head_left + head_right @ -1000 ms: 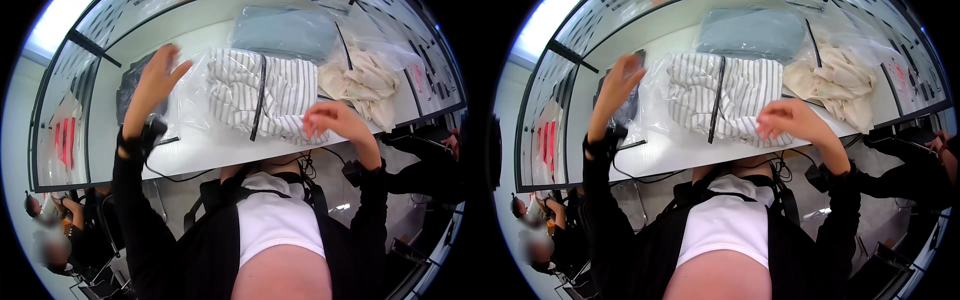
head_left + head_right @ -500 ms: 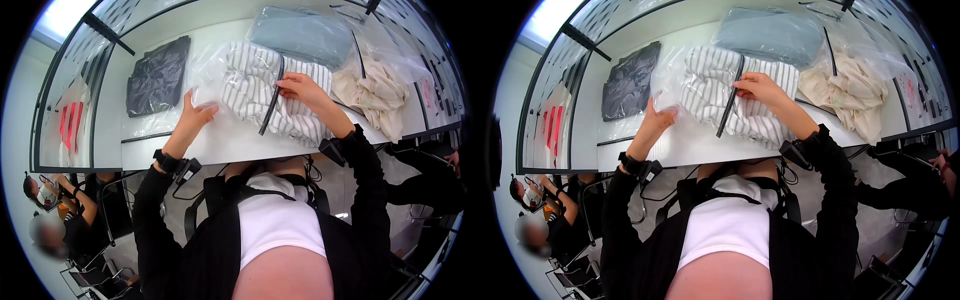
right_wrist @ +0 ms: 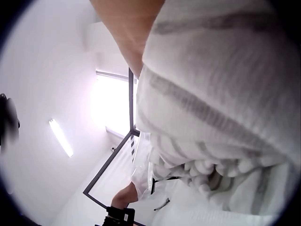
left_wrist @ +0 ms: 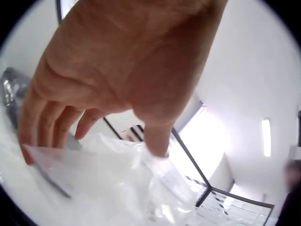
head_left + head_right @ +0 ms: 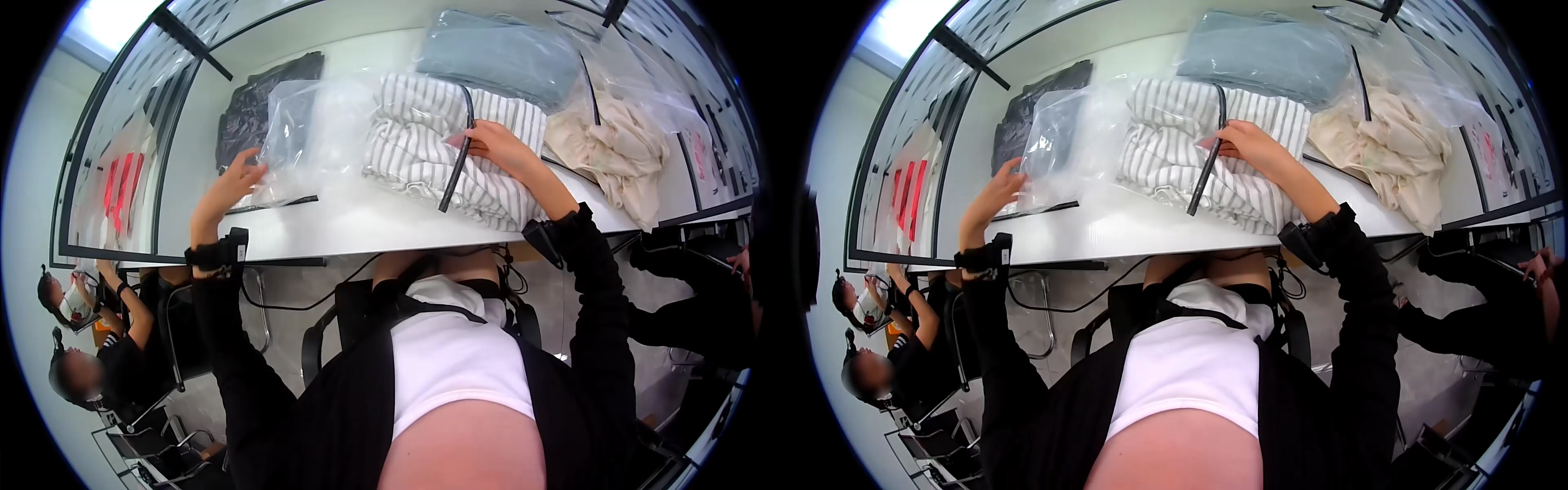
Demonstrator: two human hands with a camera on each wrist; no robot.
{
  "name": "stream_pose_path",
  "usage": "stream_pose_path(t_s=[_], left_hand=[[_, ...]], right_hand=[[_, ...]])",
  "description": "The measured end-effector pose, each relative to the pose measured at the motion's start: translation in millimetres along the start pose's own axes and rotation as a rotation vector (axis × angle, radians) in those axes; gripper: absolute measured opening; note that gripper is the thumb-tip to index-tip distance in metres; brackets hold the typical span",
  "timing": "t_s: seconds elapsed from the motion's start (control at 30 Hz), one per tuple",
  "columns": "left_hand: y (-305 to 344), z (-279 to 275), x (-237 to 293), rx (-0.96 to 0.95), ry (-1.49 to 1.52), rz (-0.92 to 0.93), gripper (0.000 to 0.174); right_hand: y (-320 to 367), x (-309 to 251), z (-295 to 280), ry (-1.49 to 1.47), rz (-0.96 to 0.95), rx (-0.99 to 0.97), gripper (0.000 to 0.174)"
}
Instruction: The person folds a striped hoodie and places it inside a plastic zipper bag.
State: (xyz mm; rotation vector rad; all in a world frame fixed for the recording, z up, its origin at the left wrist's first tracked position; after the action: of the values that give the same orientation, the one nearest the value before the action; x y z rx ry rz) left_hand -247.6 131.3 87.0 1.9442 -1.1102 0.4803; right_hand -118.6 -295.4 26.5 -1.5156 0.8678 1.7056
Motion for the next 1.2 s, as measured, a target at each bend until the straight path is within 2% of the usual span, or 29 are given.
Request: stream_pose_path(t_s=[0.03, 0.13, 0.17, 0.27, 0.3, 0.4, 0.43, 0.47, 0.53, 0.57, 0.67, 0.7, 0.8, 0.83, 0.93, 0.97, 1.0, 1.07, 1.13, 1.17, 1.2], left_hand=[[-5.3, -3.2, -2.7, -0.095, 0.086, -0.088, 0.058], [-48.5, -8.3, -10.3, -0.292, 0.588, -0.067, 0.066], [-59.5, -13.9, -7.4, -0.361, 0.612, -0.013, 0.072], [-82.2, -9.5, 29.2, -0.186, 0.531, 0.013, 0.075], [-99.7, -11.3, 29.0, -0.187, 0.602, -0.011, 0.072], [-145.8, -17.7, 29.7, -0.326, 0.689, -0.107, 0.058], [-155.4, -18.9, 35.6, -0.309, 0.675, -0.212, 0.036], [-165.6, -22.6, 37.5, -0.290, 0.677, -0.175, 0.032], [-193.9, -30.8, 24.5, -0.256, 0.679, -0.111, 0.024], [-208.3, -38.9, 17.0, -0.318, 0.754, -0.052, 0.018], [-225.2, -52.4, 20.5, -0.143, 0.604, 0.072, 0.015], [-218.7, -50.4, 27.3, -0.143, 0.552, 0.151, 0.024], [-204.5, -51.8, 48.9, 0.125, 0.155, 0.026, 0.041], [-183.3, -50.6, 64.9, 0.259, -0.052, -0.001, 0.055], [-149.1, -49.4, 79.0, 0.512, -0.188, 0.379, 0.044], [-128.3, -45.5, 86.5, 0.505, -0.223, 0.462, 0.037], [-90.8, -31.8, 106.1, 0.497, -0.257, 0.544, 0.031], [-21.8, 2.7, 136.6, 0.383, -0.312, 0.672, 0.019], [25.0, 44.4, 146.6, 0.229, -0.356, 0.808, 0.019], [44.8, 71.2, 146.9, 0.168, -0.322, 0.777, 0.019], [61.7, 96.7, 148.4, 0.112, -0.291, 0.744, 0.019]], right_hand=[[-1.2, 1.2, 0.6, 0.011, 0.003, -0.004, 0.028], [7.8, -14.1, 14.7, 0.202, -0.040, -0.115, 0.026], [10.9, -24.8, 21.3, 0.351, 0.122, -0.155, 0.024], [14.4, -15.6, 22.6, 0.272, -0.121, -0.312, 0.021], [15.1, -18.1, 22.1, 0.256, -0.090, -0.335, 0.019], [22.2, -14.9, 23.5, 0.375, -0.140, -0.233, 0.017], [21.8, -15.1, 23.0, 0.356, -0.116, -0.244, 0.019], [22.8, -18.9, 24.4, 0.352, -0.092, -0.226, 0.027], [22.3, -15.3, 22.9, 0.352, -0.125, -0.259, 0.025], [22.3, -14.2, 21.4, 0.358, -0.134, -0.283, 0.024], [21.4, -13.0, 18.5, 0.398, -0.160, -0.350, 0.024], [22.3, -14.0, 19.1, 0.428, -0.171, -0.367, 0.025], [27.2, -26.5, 17.8, 0.543, -0.250, -0.460, 0.031], [27.3, -32.2, 15.6, 0.588, -0.287, -0.500, 0.034], [21.0, -38.7, -12.2, 0.354, -0.258, -0.642, 0.044], [21.3, -41.8, -19.4, 0.390, -0.326, -0.611, 0.046], [20.9, -44.9, -22.1, 0.597, -0.485, -0.592, 0.045], [17.0, -39.3, -18.6, 0.798, -0.533, -0.605, 0.044], [12.7, -44.9, -2.2, 0.774, -0.654, -0.667, 0.046], [11.4, -46.3, 6.2, 0.758, -0.713, -0.704, 0.046], [9.8, -42.7, 10.7, 0.743, -0.636, -0.700, 0.047]])
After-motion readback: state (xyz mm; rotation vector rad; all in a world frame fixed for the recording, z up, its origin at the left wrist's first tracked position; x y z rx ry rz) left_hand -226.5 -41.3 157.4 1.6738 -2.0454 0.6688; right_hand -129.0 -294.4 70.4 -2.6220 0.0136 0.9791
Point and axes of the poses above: each hand's wrist, its own y-axis away from the middle knuckle, its own z-axis out of the palm, x = y × z, the point moved 1 cm from there along -y, towards the middle knuckle, and after that the axes turned 14 degrees about -z, right-handed, at the moved point
